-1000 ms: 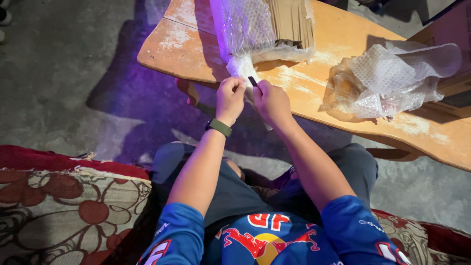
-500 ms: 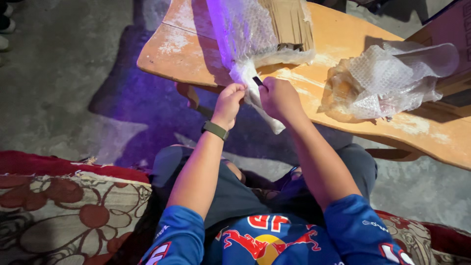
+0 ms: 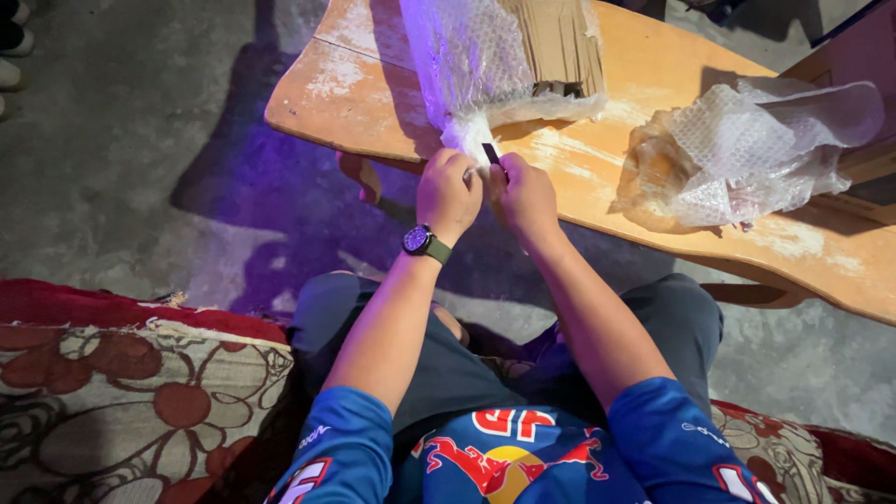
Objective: The person uses a small utility knife to cut through bubble wrap and tape on a cylindrical object. They repeatedly slice and peel away the protective material to expose the item inside.
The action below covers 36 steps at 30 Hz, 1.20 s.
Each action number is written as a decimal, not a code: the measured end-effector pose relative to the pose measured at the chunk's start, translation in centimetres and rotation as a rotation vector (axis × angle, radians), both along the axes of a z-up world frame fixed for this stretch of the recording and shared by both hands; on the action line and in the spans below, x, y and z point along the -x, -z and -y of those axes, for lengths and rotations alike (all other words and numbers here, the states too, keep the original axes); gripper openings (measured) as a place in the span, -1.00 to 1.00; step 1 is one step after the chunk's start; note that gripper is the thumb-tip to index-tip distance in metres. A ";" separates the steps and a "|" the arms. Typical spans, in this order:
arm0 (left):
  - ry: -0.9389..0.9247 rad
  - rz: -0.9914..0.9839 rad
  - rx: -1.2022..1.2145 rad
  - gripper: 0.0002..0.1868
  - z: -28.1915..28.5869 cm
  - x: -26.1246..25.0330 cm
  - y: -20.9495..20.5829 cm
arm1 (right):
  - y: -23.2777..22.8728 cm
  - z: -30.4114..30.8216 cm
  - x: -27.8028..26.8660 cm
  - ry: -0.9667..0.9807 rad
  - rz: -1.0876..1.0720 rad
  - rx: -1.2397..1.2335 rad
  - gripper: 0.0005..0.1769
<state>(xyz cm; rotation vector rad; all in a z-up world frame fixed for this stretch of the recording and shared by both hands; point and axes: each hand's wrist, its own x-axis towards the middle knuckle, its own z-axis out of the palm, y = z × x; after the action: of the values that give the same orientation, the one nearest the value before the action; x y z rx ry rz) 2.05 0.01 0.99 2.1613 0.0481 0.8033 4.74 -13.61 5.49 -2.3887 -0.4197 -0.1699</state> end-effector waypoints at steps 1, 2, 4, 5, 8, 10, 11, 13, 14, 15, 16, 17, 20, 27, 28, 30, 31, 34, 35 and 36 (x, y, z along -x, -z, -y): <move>0.018 -0.014 0.046 -0.93 0.0 -0.2 0.5 | -0.1 0.0 0.0 -0.012 -0.001 0.005 -0.76; 0.034 -0.031 0.093 -0.96 0.0 -0.3 1.2 | -0.1 0.1 0.0 -0.026 -0.006 0.012 -0.75; 0.053 -0.047 0.197 -0.98 -0.1 -0.7 2.3 | -0.1 0.1 0.1 -0.048 -0.015 0.045 -0.73; 0.057 -0.047 0.254 -0.97 -0.3 -1.0 2.8 | -0.2 0.2 0.1 -0.060 -0.018 0.061 -0.72; 0.101 -0.093 0.464 -0.93 -0.6 -1.2 4.3 | -0.5 0.1 -0.3 -0.088 0.003 0.099 -0.74; 0.135 -0.162 0.636 -0.92 -0.6 -1.4 5.1 | -0.8 0.3 -0.6 -0.088 -0.030 0.134 -0.73; 0.149 -0.207 0.732 -0.92 -0.5 -1.5 5.6 | -1.0 0.3 -0.7 -0.088 -0.048 0.151 -0.73; 0.185 -0.265 0.906 -0.92 -0.7 -1.7 6.5 | -1.9 0.7 -1.5 -0.137 -0.104 0.301 -0.74; 0.212 -0.277 0.985 -0.93 -0.7 -1.9 6.9 | -2.4 0.9 -1.7 -0.162 -0.130 0.376 -0.74; 0.238 -0.288 1.063 -0.93 -0.9 -2.0 7.3 | -2.8 1.2 -1.8 -0.178 -0.144 0.386 -0.74; 0.250 -0.292 1.102 -0.93 -0.9 -2.2 7.7 | -3.3 1.6 -1.8 -0.191 -0.159 0.396 -0.74; 0.263 -0.295 1.140 -0.93 -1.0 -2.3 8.1 | -3.6 1.8 -1.8 -0.203 -0.173 0.406 -0.74; 0.286 -0.286 1.226 -0.91 -0.7 -2.7 9.2 | -3.7 1.6 -1.0 -0.122 -0.118 0.201 -0.72; 0.260 -0.331 1.277 -0.88 -0.2 -2.3 9.7 | -1.6 0.2 -1.0 -0.114 -0.103 0.159 -0.70; 0.274 -0.329 1.286 -0.88 -0.1 -2.1 9.3 | -1.6 0.6 -1.3 -0.151 -0.090 0.189 -0.69; 0.303 -0.325 1.306 -0.87 -0.1 -1.6 8.0 | -1.5 1.5 -1.9 -0.171 -0.169 0.178 -0.70; 0.257 -0.330 1.185 -0.89 0.0 -1.2 7.2 | -1.5 2.1 -2.0 -0.153 -0.261 0.136 -0.72; 0.122 -0.243 0.777 -0.86 0.7 -0.6 3.9 | -0.7 2.3 -1.7 -0.035 -0.334 -0.129 -0.75; 0.066 -0.149 0.611 -0.80 1.0 -0.5 2.8 | -0.3 2.1 -1.4 0.014 -0.325 -0.240 -0.75; 0.007 -0.060 0.445 -0.73 1.1 -0.3 1.8 | 0.3 1.9 -0.9 0.035 -0.280 -0.326 -0.76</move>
<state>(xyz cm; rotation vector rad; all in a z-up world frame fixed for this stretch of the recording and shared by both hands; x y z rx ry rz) 2.31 -1.13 -0.77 1.7617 0.2283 0.6513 5.67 -15.55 5.22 -2.0598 -0.2002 0.0768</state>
